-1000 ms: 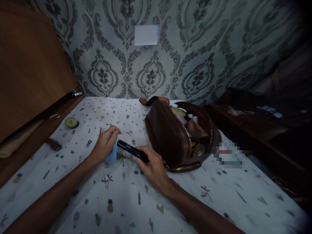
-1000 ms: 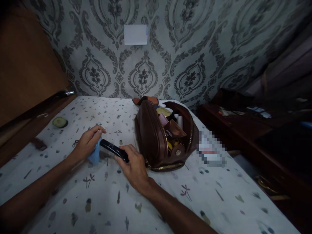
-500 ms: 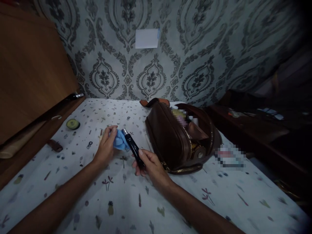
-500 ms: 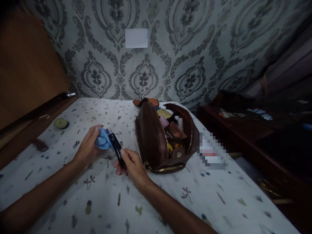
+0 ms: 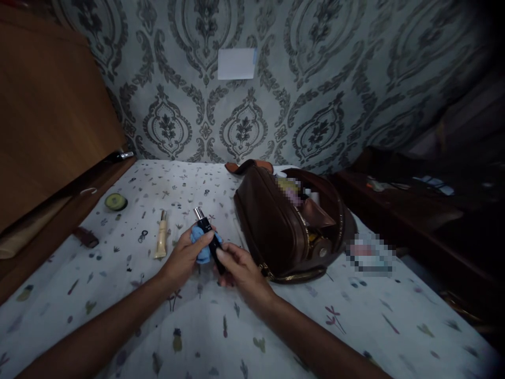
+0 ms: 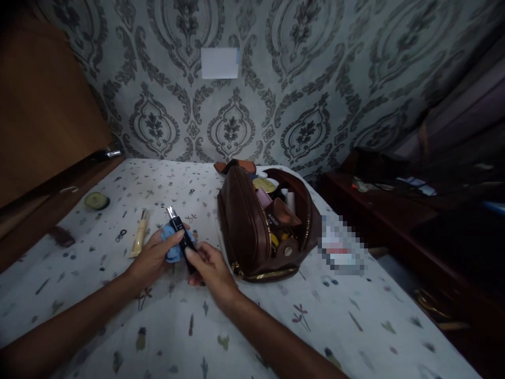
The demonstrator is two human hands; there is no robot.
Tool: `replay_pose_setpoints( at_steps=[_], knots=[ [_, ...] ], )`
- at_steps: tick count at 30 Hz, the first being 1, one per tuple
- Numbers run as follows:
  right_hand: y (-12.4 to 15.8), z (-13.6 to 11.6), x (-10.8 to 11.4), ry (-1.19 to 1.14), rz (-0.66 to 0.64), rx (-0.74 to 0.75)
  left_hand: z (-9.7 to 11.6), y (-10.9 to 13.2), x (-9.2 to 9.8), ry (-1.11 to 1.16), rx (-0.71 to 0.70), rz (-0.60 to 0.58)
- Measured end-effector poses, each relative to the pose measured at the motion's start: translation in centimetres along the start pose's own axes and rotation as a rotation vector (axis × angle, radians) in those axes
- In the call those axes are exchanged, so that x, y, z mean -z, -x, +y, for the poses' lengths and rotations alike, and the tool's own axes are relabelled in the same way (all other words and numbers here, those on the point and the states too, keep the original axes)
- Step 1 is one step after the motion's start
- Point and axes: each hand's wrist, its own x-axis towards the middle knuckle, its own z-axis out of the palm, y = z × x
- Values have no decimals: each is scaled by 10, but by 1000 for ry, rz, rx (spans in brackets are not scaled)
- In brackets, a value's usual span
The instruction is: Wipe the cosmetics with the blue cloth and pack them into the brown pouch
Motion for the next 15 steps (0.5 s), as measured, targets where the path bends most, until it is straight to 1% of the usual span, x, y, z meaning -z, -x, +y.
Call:
replay_pose_setpoints(
  at_steps=[4,7,9,11,13,15],
  knots=[
    [-2,4,1,82,70,170,0,-3,1,17,-56,87],
    [-1,4,1,68,7,181,8,-4,2,98,-69,116],
    [0,2,1,8,-78,128,16,-5,3,144,-85,119],
    [2,-2,0,-106,-163,40,22,-5,4,184,-87,91],
    [4,-7,1,-238,-245,-65,25,-4,4,220,-74,43],
    [5,-11,1,-343,-320,-143,23,-1,3,232,-48,-31]
  ],
)
